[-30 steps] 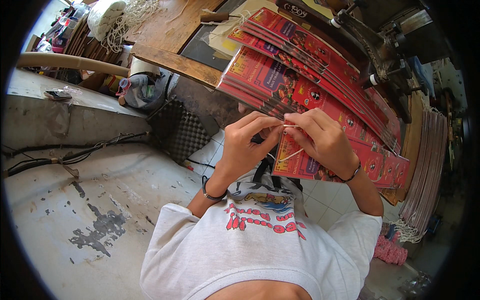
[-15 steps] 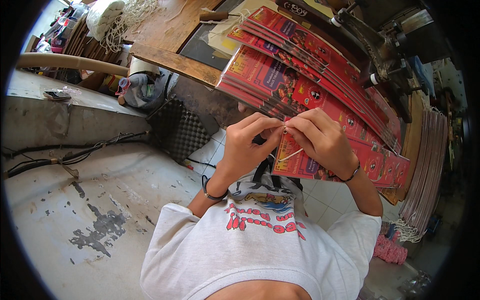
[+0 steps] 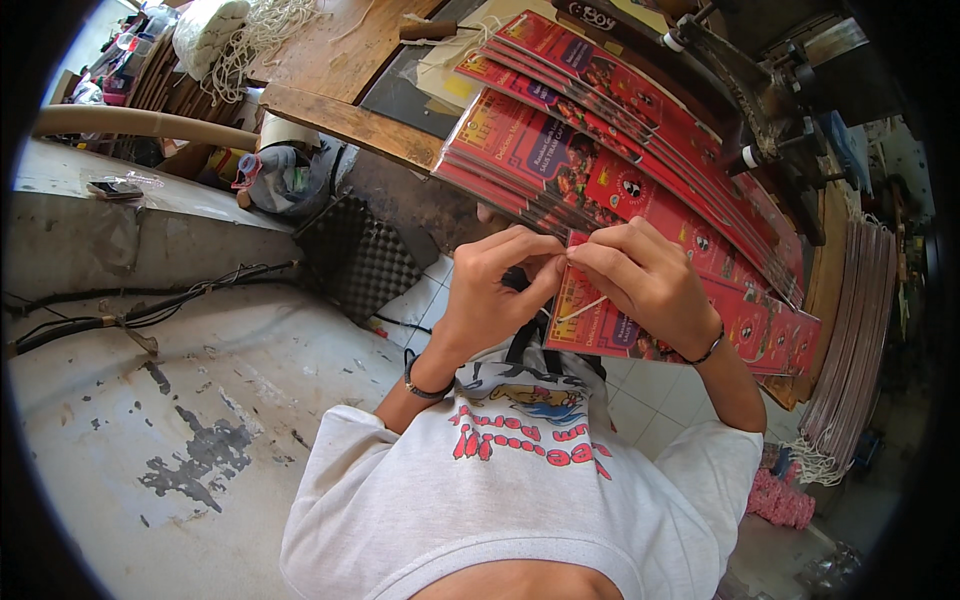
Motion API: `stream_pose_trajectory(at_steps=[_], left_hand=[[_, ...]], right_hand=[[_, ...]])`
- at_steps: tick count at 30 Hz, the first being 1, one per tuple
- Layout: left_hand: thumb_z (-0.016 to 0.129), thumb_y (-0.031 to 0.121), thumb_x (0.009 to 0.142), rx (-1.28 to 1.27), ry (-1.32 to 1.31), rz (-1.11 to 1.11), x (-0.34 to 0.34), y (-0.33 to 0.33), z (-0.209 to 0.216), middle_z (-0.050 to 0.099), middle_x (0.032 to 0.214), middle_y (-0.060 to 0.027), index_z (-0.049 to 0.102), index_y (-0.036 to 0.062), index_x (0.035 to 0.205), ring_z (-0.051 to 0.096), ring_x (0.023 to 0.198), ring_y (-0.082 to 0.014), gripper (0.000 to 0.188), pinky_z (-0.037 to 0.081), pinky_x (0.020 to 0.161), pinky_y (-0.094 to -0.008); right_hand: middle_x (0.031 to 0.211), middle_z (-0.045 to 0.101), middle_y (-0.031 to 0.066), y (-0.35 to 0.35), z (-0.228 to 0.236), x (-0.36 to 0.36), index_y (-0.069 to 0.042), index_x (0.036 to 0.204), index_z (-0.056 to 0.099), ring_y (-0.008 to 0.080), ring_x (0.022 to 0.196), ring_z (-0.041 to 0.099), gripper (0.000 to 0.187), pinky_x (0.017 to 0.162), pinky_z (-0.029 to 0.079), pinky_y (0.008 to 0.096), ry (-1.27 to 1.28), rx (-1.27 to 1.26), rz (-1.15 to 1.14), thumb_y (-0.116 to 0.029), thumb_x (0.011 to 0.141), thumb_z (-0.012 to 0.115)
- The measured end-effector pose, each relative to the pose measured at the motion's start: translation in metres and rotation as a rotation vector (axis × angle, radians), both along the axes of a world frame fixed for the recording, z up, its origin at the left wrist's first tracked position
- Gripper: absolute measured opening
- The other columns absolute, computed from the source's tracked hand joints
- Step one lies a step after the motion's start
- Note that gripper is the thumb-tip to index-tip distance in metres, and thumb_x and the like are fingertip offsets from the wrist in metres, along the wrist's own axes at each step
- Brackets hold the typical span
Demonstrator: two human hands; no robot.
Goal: The person ties white strings through pre-punched holes in red cardboard envelopes and then places the stack under a manual mechanical press to compress them.
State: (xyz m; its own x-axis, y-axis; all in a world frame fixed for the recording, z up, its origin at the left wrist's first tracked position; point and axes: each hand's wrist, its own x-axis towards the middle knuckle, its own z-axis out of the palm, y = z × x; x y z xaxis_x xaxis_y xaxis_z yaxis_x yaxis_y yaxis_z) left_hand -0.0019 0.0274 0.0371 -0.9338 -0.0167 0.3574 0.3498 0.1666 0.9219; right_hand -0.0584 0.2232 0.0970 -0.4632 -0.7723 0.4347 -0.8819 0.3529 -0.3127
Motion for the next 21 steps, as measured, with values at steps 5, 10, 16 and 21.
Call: stream_pose_trajectory(at_steps=[5, 10, 16, 21], left_hand=[[0.072, -0.006, 0.080, -0.043, 0.050, 0.073, 0.0009, 0.0038, 0.0012, 0.072, 0.083, -0.0103, 0.071, -0.0029, 0.094, 0.070, 0.071, -0.0145, 0.014, 0.055, 0.066, -0.0242], [0.073, -0.006, 0.079, -0.078, 0.087, 0.079, 0.0023, 0.0045, 0.0022, 0.071, 0.081, -0.0096, 0.071, -0.0020, 0.094, 0.069, 0.069, -0.0140, 0.016, 0.054, 0.062, -0.0246], [0.074, -0.002, 0.081, -0.106, 0.115, 0.078, 0.0026, 0.0058, -0.0042, 0.068, 0.079, -0.0077, 0.070, 0.0001, 0.095, 0.066, 0.062, -0.0140, 0.014, 0.052, 0.057, -0.0256], [0.073, -0.001, 0.083, -0.031, 0.049, 0.057, 0.0041, 0.0046, -0.0056, 0.069, 0.082, -0.0078, 0.070, -0.0005, 0.096, 0.066, 0.064, -0.0120, 0.013, 0.051, 0.058, -0.0249]], right_hand=[[0.093, 0.063, 0.0062, -0.0051, -0.0016, 0.0006, -0.005, 0.101, 0.065, 0.0241, 0.078, 0.063, 0.022, 0.063, 0.055, 0.0339, 0.019, -0.014, -0.036, -0.007, 0.081, 0.075], [0.092, 0.063, 0.0076, -0.0065, -0.0046, 0.0013, -0.003, 0.099, 0.064, 0.0252, 0.078, 0.063, 0.017, 0.064, 0.055, 0.0349, 0.000, -0.014, -0.057, -0.009, 0.086, 0.073], [0.092, 0.062, 0.0099, -0.0074, -0.0031, 0.0012, -0.002, 0.099, 0.063, 0.0280, 0.082, 0.063, 0.015, 0.071, 0.055, 0.0378, -0.090, -0.019, -0.050, -0.009, 0.088, 0.070], [0.093, 0.062, 0.0119, -0.0055, 0.0028, 0.0015, 0.000, 0.100, 0.061, 0.0306, 0.084, 0.062, 0.016, 0.073, 0.054, 0.0389, -0.173, -0.005, -0.059, -0.007, 0.088, 0.069]])
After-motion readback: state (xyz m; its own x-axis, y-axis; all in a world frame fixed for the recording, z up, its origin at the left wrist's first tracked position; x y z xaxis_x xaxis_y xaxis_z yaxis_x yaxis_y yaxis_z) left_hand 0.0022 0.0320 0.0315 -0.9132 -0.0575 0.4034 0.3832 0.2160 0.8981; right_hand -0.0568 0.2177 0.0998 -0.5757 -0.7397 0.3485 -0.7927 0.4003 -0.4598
